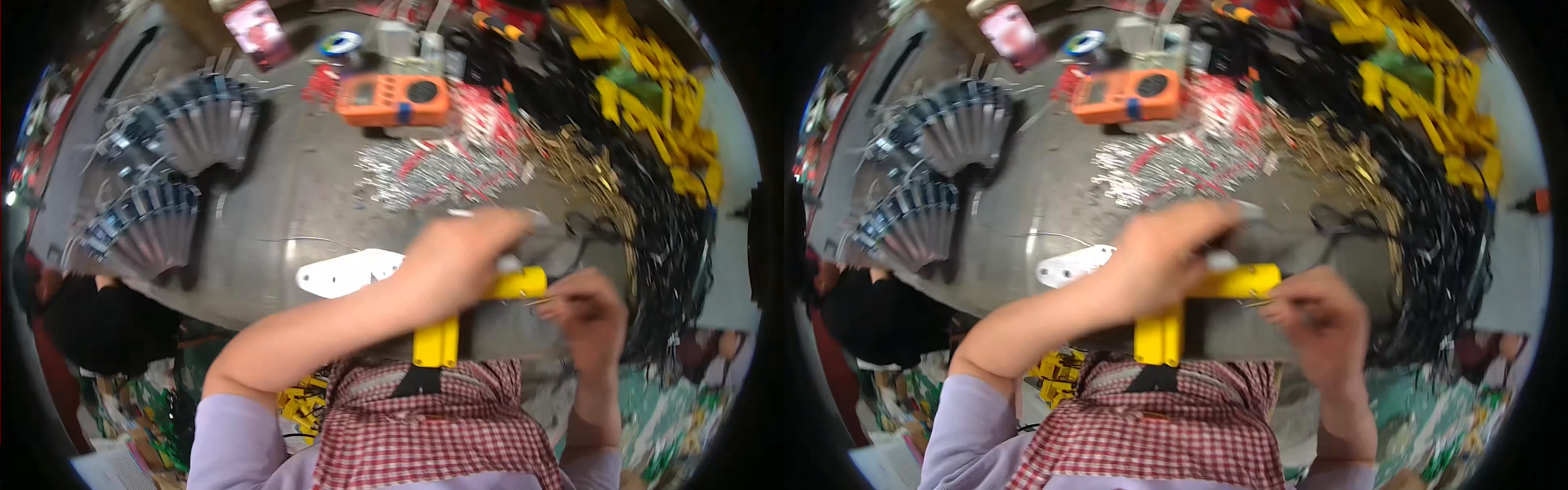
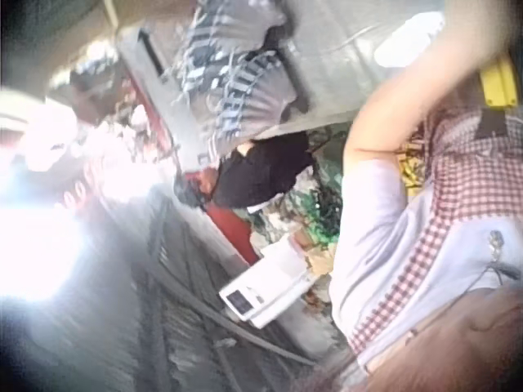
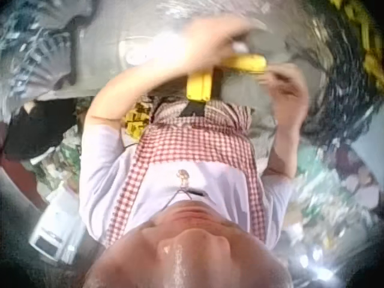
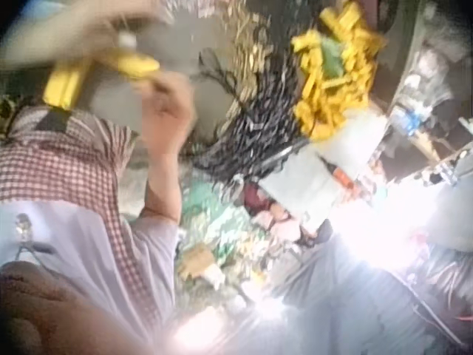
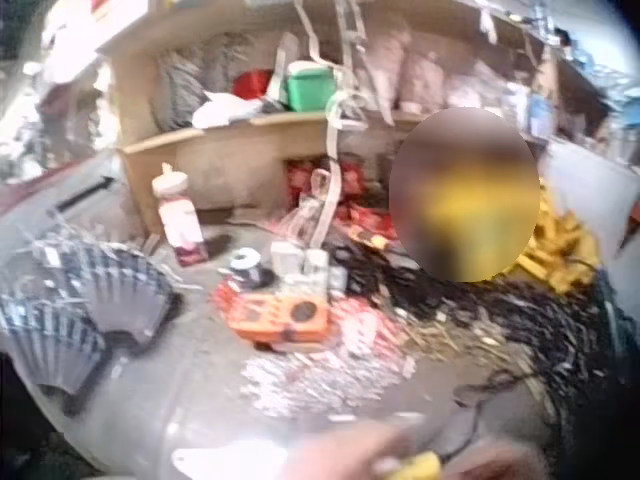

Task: The person connects and solders wires to a metal tool component, fits the assembly into a plastic handle housing, and secures the housing halves together with screws using an electric screwdriver.

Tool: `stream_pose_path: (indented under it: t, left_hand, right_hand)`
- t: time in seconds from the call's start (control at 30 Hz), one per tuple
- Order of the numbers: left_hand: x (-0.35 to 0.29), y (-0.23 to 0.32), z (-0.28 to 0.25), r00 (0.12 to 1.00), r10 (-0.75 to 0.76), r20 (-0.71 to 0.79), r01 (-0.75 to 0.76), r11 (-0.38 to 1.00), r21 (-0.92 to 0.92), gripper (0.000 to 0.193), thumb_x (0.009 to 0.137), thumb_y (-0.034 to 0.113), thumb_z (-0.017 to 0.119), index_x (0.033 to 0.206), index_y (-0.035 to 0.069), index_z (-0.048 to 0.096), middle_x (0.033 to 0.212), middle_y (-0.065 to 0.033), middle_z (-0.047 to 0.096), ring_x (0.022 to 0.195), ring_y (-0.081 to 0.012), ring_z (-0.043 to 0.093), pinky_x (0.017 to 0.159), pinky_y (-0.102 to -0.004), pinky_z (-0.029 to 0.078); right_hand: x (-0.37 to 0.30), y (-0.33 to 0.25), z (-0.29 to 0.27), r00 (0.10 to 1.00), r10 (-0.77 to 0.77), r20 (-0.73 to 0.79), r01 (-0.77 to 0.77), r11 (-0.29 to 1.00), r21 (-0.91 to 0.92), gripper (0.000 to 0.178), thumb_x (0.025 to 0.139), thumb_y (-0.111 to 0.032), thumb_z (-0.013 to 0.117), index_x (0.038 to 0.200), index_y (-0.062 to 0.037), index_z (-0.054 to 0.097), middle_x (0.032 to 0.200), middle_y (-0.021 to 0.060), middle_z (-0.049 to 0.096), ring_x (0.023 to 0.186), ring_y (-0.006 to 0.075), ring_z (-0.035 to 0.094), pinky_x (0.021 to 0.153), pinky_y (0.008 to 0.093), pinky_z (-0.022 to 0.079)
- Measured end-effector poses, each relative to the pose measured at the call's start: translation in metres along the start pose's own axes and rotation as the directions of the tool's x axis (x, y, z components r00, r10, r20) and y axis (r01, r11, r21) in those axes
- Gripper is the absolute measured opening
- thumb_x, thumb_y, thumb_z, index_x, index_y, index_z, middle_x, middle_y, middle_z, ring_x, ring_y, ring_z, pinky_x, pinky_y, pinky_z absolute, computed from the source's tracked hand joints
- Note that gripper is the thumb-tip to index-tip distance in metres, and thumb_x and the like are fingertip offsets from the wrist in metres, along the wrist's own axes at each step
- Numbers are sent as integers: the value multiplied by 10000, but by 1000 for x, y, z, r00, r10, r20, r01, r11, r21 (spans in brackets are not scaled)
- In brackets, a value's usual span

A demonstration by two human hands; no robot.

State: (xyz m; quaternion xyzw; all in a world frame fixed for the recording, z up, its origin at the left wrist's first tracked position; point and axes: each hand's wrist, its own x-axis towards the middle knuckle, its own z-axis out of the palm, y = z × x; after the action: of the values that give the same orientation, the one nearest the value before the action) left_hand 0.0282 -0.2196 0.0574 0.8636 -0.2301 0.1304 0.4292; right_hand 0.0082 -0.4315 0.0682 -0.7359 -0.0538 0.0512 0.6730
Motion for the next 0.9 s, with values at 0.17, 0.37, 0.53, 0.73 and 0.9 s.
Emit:
stream_pose_path:
  t: [0.17,0.37,0.53,0.73,0.9]
  left_hand:
    - [8,-16,-13,901,-289,323,363,910,-199,270,844,-7,606,1113,12,592,974,-72,640,880,-124,622,787,-269,521]
    - [-7,-27,-11,941,-229,250,285,933,-218,264,854,-8,598,1117,17,605,898,-43,605,803,-103,592,730,-247,498]
    - [-15,-25,-5,947,-282,156,322,858,-402,232,851,-24,591,1081,4,600,909,-44,594,798,-106,589,712,-260,497]
    - [-16,-31,-7,976,-141,168,164,977,-135,315,759,-21,639,1067,35,604,864,-122,606,771,-275,621,689,-312,503]
    - [-11,-18,-4,978,0,207,-19,996,88,327,655,-48,630,964,56,644,817,-72,602,753,-256,587,689,-341,467]
  right_hand:
    - [-29,43,-6,916,-274,293,401,623,-671,169,688,-30,705,846,-25,645,829,84,559,725,265,575,644,342,482]
    - [-28,25,18,868,-407,284,489,600,-633,182,695,-40,686,873,-55,650,810,58,554,711,240,564,617,349,470]
    - [-23,30,51,863,-445,240,495,643,-584,171,730,-81,665,896,-49,643,803,43,543,709,217,583,600,326,487]
    - [-24,34,57,858,-453,243,506,663,-551,183,725,-85,641,904,-45,638,815,39,541,710,208,583,606,319,495]
    - [-1,33,47,730,-526,436,681,502,-533,240,692,-125,577,914,-39,607,840,46,529,752,191,570,616,307,493]
